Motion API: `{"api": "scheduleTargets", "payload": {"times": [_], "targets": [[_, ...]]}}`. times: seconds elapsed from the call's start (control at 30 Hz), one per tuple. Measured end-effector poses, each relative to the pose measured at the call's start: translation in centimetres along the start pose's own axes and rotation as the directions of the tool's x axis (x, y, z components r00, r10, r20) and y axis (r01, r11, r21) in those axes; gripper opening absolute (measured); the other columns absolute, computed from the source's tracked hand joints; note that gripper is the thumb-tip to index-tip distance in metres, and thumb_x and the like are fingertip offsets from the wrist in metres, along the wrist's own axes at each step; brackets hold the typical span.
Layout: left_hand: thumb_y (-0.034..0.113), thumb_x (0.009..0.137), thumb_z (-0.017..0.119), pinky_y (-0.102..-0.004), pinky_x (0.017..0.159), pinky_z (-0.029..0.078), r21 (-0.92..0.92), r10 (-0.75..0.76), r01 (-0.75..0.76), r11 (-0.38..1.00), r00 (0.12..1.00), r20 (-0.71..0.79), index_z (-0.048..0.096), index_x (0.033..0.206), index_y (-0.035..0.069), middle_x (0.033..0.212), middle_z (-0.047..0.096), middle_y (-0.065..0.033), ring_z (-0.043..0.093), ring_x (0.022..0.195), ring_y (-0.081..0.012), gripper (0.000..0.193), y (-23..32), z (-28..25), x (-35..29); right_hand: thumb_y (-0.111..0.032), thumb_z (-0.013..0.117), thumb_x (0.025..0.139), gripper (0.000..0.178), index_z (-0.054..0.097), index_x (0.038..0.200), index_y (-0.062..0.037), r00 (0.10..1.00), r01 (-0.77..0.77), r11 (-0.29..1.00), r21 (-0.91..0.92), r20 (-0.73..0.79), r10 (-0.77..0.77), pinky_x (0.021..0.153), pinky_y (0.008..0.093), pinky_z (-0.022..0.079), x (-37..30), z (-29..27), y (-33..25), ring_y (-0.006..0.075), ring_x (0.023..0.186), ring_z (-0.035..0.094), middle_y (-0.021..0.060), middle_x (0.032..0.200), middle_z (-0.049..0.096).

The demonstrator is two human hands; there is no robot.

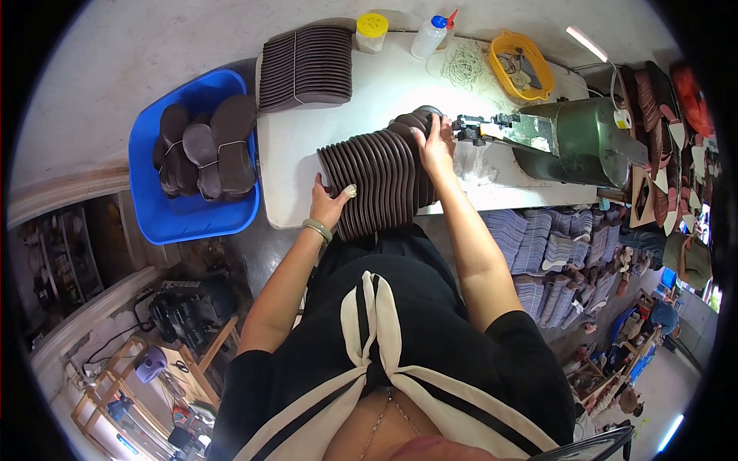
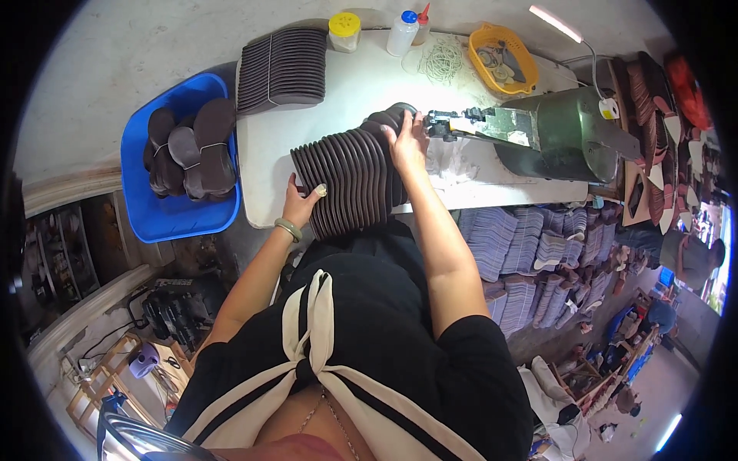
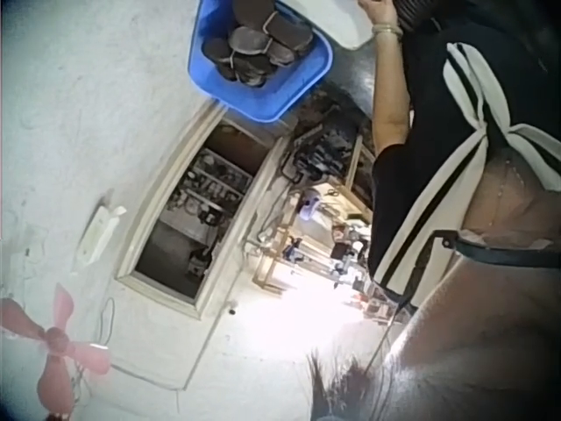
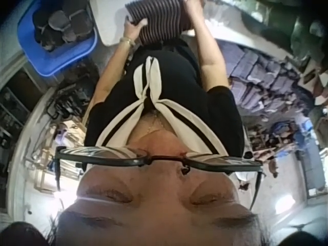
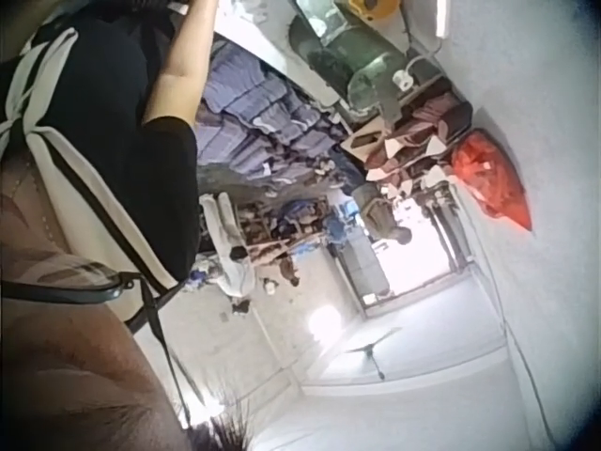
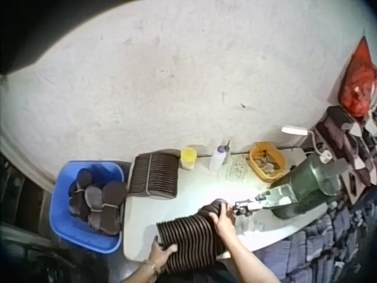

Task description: The recorder is applying finishing or adhesive to shoe soles and organizing them for production.

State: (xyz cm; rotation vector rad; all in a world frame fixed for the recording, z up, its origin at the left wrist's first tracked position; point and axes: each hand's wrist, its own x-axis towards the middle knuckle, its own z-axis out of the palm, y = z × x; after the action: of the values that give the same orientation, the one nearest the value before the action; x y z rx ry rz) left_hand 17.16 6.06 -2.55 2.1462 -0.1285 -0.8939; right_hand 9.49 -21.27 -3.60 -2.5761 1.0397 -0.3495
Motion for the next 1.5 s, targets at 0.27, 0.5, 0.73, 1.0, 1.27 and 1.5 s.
{"api": "scheduleTargets", "payload": {"times": [0.27,0.5,0.73,1.0,1.27,1.5], "targets": [[0.041,0.07,0.077,-0.0361,0.097,0.043,-0.143,0.048,-0.043,0.989,0.998,0.031,0.012,0.141,-0.007,0.128,0.046,-0.0273,0.053,0.115,-0.0327,0.107,0.2,0.4,0.2,-0.043,0.058,0.085,0.06,0.045,0.127,-0.0022,0.995,-0.032,0.998,0.047,-0.091,0.036,0.1,0.0475,0.036,1.5,1.2,0.8,0.038,0.123,0.041,0.0202,0.131,0.045],[0.034,0.07,0.078,-0.036,0.097,0.043,-0.106,-0.033,0.035,0.994,0.999,0.014,0.016,0.14,-0.005,0.124,0.052,-0.0227,0.054,0.114,-0.0298,0.102,0.8,0.0,-0.6,-0.03,0.065,0.08,0.061,0.043,0.129,-0.002,0.999,-0.027,0.977,0.212,0.026,0.022,0.09,0.0498,0.041,-2.3,-0.8,-5.3,0.0414,0.111,0.049,0.0247,0.126,0.045],[0.025,0.075,0.076,-0.0329,0.095,0.043,-0.4,0.222,-0.228,0.888,0.973,-0.062,0.04,0.128,0.0,0.118,0.057,-0.012,0.056,0.108,-0.0214,0.069,-2.8,-3.4,0.7,-0.029,0.071,0.076,0.067,0.045,0.13,0.0016,0.927,-0.154,0.817,0.555,0.367,-0.075,0.097,0.0352,0.042,-2.2,-3.3,-8.3,0.0312,0.113,0.055,0.0219,0.121,0.057],[0.025,0.075,0.075,-0.0337,0.092,0.045,-0.461,0.152,-0.253,0.851,0.958,-0.245,0.034,0.133,0.001,0.117,0.057,-0.0136,0.058,0.104,-0.0226,0.074,-2.2,0.1,0.5,-0.035,0.068,0.081,0.069,0.039,0.138,-0.0102,0.906,-0.269,0.753,0.601,0.423,-0.014,0.099,0.0378,0.038,-5.7,0.5,-5.5,0.032,0.114,0.047,0.0201,0.121,0.044],[0.008,0.068,0.078,-0.0338,0.092,0.046,-0.693,0.425,-0.366,0.621,0.9,-0.094,0.048,0.123,0.0,0.117,0.058,-0.0081,0.057,0.105,-0.018,0.063,3.4,-8.1,-6.1,-0.017,0.074,0.069,0.083,0.031,0.138,-0.0052,0.947,0.187,0.454,0.871,-0.037,-0.319,0.109,0.0395,0.026,-6.5,-9.5,-10.0,0.0328,0.134,0.029,0.0209,0.142,0.03],[0.028,0.073,0.074,-0.0468,0.114,0.02,0.523,0.855,-0.744,0.416,0.515,0.052,0.048,0.129,0.006,0.138,0.041,-0.0147,0.035,0.132,-0.0294,0.066,-2.2,-8.9,-4.9,-0.011,0.082,0.061,0.107,0.015,0.144,-0.0034,0.835,0.184,0.696,0.694,0.264,-0.483,0.109,0.0395,0.03,-10.1,-6.4,-6.0,0.0356,0.135,0.028,0.0241,0.147,0.023]]}}
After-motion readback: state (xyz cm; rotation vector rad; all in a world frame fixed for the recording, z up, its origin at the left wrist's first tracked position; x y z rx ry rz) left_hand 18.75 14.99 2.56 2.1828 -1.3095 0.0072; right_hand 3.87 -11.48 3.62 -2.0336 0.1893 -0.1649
